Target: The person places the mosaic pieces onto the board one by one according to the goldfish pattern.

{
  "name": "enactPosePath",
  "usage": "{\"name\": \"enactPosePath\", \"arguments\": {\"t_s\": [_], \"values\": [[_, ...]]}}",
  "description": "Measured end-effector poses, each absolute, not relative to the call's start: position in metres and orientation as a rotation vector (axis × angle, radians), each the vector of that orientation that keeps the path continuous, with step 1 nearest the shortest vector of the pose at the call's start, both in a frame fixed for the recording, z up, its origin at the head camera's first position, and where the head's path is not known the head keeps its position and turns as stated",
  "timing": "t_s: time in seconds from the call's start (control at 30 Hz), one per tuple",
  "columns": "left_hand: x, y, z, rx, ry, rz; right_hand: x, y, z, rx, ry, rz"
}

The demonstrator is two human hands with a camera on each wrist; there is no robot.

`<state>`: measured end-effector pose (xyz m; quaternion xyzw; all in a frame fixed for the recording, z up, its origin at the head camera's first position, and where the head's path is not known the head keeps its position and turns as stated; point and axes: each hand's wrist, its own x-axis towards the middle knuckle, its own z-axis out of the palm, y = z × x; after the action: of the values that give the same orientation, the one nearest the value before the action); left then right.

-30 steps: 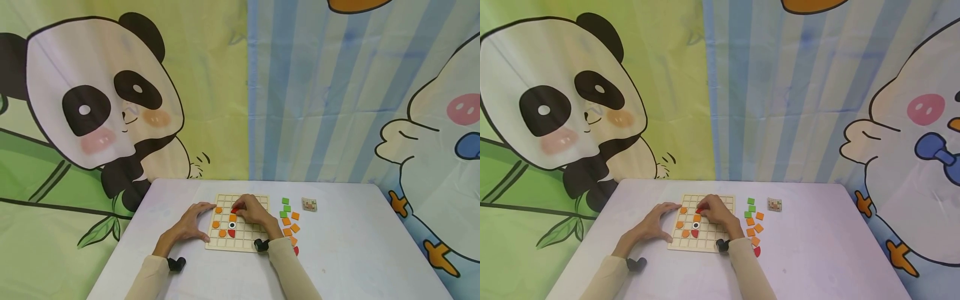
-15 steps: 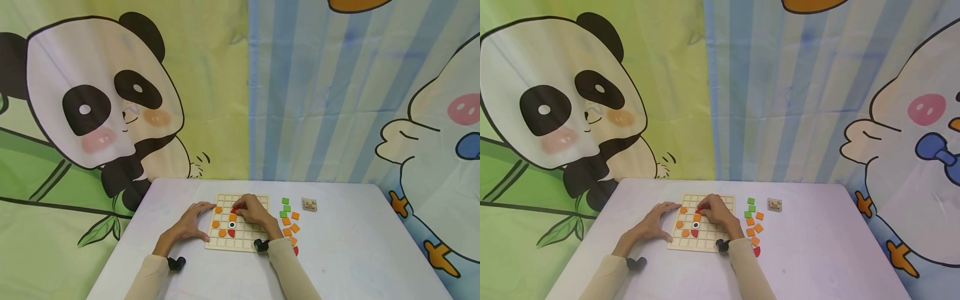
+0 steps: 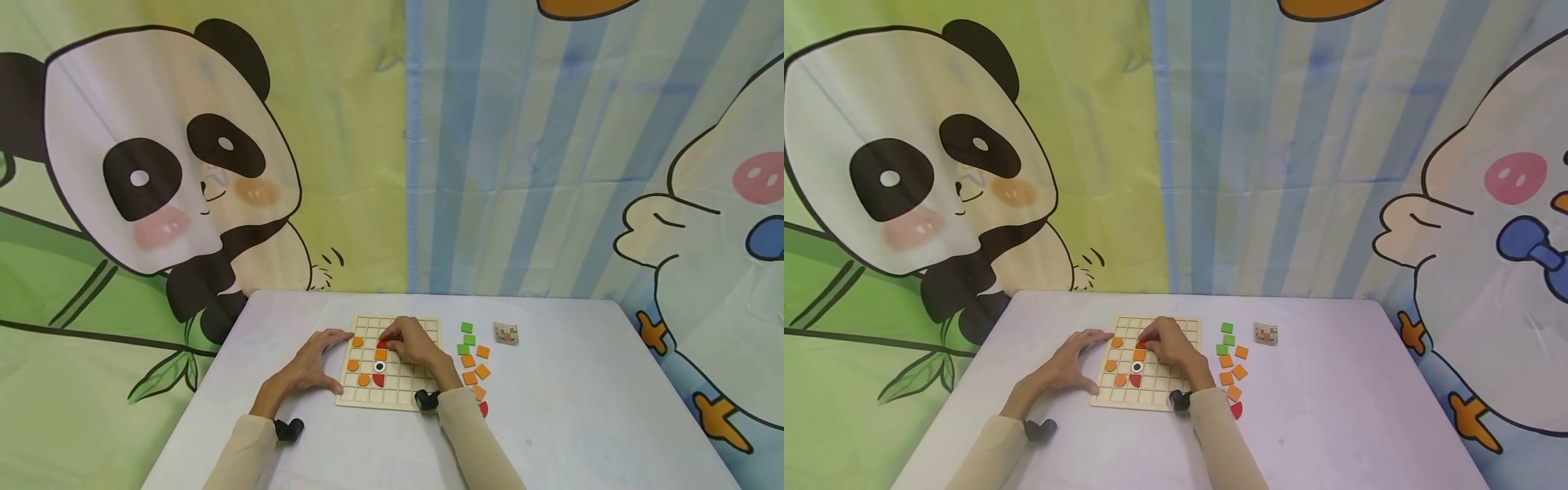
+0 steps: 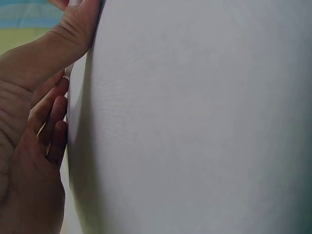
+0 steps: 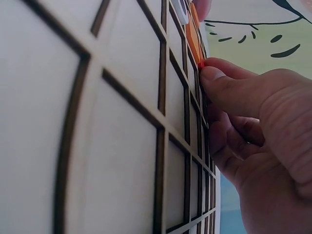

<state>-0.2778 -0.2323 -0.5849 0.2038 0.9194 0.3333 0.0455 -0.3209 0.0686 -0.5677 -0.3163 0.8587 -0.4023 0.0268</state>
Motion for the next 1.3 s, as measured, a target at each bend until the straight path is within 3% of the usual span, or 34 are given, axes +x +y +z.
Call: {"name": "enactPosePath", "arguments": {"t_s": [1.3], "values": [[-0.2775, -0.2322, -0.5838, 0.636, 2.812, 1.013, -0.3232, 0.0701, -0.5717, -0.965, 2.644, -1.250]]}}
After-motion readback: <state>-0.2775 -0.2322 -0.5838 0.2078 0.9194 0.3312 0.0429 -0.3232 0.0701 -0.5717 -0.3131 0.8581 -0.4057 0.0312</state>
